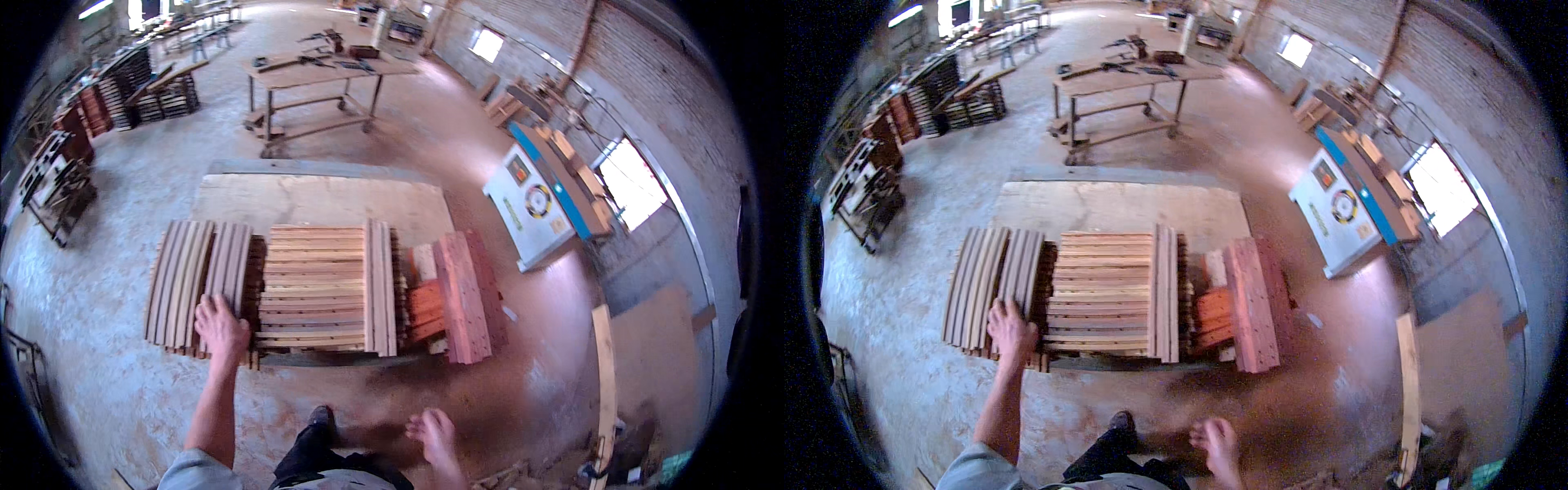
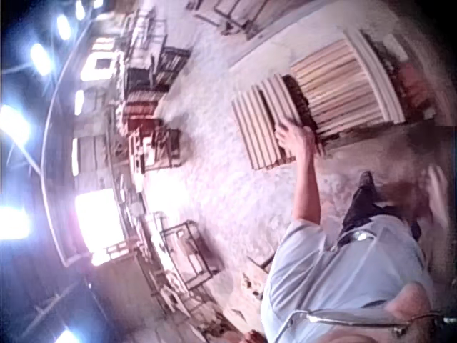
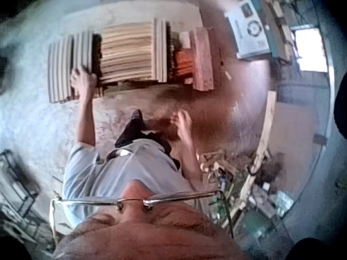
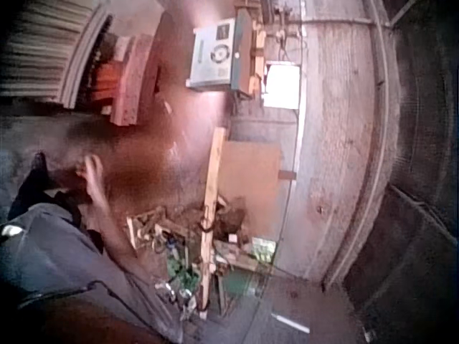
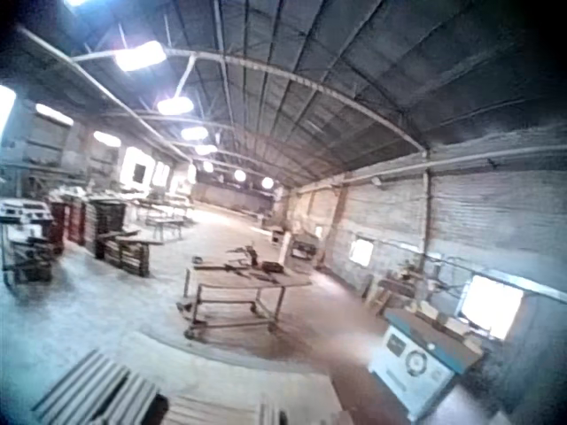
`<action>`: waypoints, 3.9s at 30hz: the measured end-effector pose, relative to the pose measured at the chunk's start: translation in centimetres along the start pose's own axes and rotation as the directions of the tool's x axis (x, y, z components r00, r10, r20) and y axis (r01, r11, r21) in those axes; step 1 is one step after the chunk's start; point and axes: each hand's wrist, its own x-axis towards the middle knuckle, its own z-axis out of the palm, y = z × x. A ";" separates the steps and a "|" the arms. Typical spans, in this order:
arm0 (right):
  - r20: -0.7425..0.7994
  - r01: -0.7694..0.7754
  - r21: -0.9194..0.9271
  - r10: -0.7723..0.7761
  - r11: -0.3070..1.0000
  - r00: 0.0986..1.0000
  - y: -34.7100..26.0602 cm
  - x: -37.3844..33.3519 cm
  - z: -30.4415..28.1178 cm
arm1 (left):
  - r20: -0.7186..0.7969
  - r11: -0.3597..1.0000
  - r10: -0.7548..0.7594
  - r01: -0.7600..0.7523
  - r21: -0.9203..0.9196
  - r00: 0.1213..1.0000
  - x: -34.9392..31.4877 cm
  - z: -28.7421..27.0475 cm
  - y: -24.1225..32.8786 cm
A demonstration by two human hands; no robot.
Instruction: The person operates a drill press to drill holes into wooden planks. They pick up planks from a stack, position them under the drill, lower the drill to make holes, and then place the finished planks back onto the stack. The process is repeated for multiple planks.
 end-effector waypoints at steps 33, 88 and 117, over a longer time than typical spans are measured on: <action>0.524 -0.374 0.229 0.209 0.899 0.825 3.8 5.0 13.9 | 0.069 0.997 0.061 -0.057 -0.049 0.996 0.9 -0.2 -1.8; -0.867 0.907 0.400 -0.268 0.129 0.421 17.6 -49.4 -50.4 | 0.287 0.540 0.839 0.769 -0.341 -0.462 -84.3 -15.3 27.5; -0.521 -0.474 -0.833 -0.695 0.286 0.496 18.9 -60.4 -96.8 | 0.242 0.313 0.949 0.653 -0.689 -0.200 -105.4 -6.4 59.5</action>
